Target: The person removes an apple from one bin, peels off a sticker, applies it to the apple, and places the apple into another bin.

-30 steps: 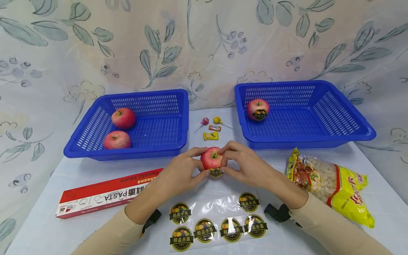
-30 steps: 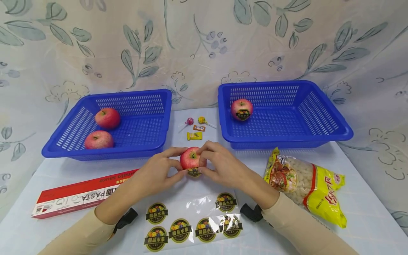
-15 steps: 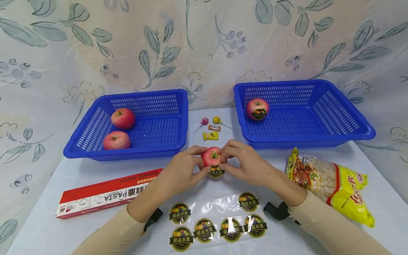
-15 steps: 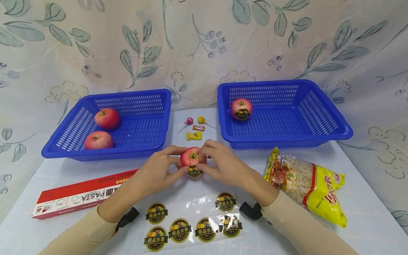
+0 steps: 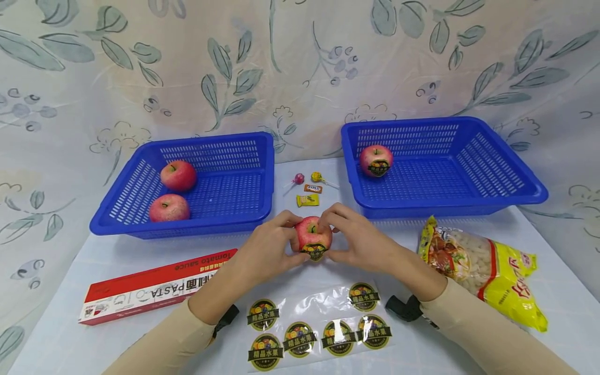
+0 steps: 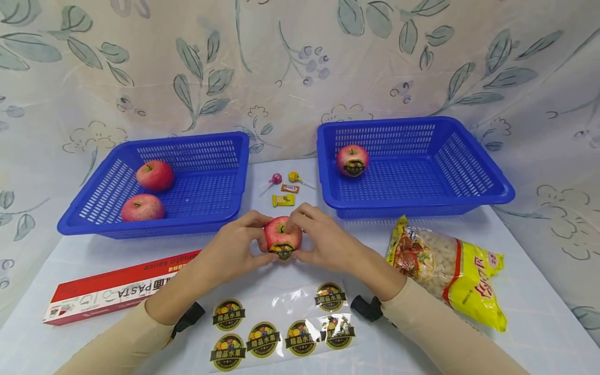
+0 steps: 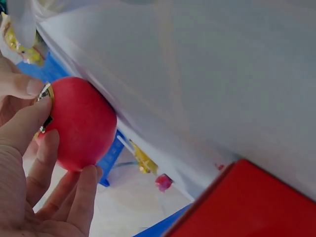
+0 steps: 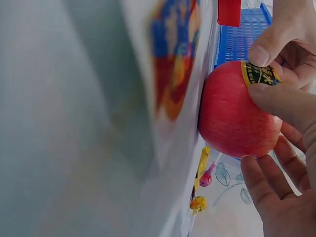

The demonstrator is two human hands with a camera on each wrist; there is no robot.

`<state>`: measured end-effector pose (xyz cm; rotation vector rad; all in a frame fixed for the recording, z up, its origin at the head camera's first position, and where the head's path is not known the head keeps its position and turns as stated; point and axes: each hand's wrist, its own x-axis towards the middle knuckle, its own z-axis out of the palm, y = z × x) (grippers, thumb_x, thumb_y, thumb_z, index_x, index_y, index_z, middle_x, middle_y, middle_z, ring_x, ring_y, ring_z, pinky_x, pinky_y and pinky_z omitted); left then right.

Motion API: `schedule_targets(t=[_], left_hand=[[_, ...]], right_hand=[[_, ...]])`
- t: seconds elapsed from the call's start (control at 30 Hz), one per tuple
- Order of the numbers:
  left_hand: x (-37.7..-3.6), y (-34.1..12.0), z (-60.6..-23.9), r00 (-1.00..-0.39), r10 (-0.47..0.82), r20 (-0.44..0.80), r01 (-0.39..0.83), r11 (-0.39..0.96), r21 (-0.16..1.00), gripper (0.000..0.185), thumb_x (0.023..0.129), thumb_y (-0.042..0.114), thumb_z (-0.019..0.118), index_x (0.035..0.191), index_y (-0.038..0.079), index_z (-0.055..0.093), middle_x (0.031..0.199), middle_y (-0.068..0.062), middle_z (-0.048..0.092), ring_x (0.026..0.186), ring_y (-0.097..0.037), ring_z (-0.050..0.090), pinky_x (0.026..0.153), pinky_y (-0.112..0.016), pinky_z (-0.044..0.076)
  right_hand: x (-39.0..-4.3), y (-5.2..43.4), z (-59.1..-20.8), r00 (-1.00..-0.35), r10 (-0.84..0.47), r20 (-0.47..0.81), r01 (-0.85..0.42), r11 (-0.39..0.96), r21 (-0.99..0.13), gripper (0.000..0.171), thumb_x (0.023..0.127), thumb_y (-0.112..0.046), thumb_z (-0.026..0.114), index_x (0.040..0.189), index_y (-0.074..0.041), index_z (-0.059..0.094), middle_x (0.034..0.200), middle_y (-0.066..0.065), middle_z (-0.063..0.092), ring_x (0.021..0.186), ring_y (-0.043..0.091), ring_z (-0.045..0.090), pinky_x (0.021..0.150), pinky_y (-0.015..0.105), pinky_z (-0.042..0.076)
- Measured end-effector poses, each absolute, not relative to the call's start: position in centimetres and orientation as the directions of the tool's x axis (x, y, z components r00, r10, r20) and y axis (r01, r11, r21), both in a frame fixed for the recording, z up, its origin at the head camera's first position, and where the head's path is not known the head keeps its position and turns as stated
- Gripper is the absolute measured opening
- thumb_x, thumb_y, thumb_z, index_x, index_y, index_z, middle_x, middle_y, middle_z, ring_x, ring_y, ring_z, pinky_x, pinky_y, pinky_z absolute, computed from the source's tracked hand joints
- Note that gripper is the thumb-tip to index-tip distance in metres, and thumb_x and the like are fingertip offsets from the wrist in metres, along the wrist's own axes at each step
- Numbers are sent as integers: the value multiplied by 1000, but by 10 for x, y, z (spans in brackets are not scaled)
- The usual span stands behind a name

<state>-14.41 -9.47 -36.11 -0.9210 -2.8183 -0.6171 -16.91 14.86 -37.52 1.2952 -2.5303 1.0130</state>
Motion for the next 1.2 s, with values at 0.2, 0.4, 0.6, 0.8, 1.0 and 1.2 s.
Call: schedule_targets(t=[0.2,0.4,0.6,0.8,1.0,1.2], left_hand=[[-145,-91,-362,-802,547,240,597,736,319,36,78,33,91,67,19,60,115,-1,61,99,-18,68,78,-31,57],[-146,-90,-361,-797,552,246,604,735,309,37,76,33,92,66,18,60,109,-1,58,94,-18,68,78,-32,57],[-149,-92,-362,-777,584,234,629,712,313,33,77,29,92,66,19,62,109,-1,58,98,-20,69,81,-34,57],[-151,-92,-360,-765,609,211,642,692,331,33,76,26,92,65,21,62,115,-3,62,112,-22,67,91,-36,57],[-153,-95,-357,-745,641,184,653,646,395,27,80,21,89,70,22,64,125,-2,62,118,-20,65,96,-35,54],[-158,-96,-355,-724,657,208,630,509,586,13,87,8,72,84,19,65,125,-2,63,118,-17,64,95,-29,56]], right_hand=[[-170,146,-376,-630,-669,394,-761,433,-482,50,75,-14,92,113,-12,59,118,-2,53,105,12,53,90,32,50],[-173,145,-372,-634,-688,354,-754,447,-481,57,75,-16,90,122,-10,57,122,1,54,108,14,55,93,35,53],[-178,147,-367,-656,-721,223,-695,462,-551,71,80,-24,90,137,-6,52,130,5,60,115,17,61,97,38,55],[-181,150,-365,-649,-748,143,-648,444,-618,77,82,-20,88,145,-2,48,134,7,62,114,18,65,92,31,58],[-182,153,-363,-633,-761,140,-682,463,-566,77,79,-26,89,143,-4,52,130,5,65,109,15,64,88,32,59],[-177,168,-350,-640,-761,106,-680,497,-539,75,76,-33,91,137,-7,56,124,-1,67,105,12,65,87,34,59]])
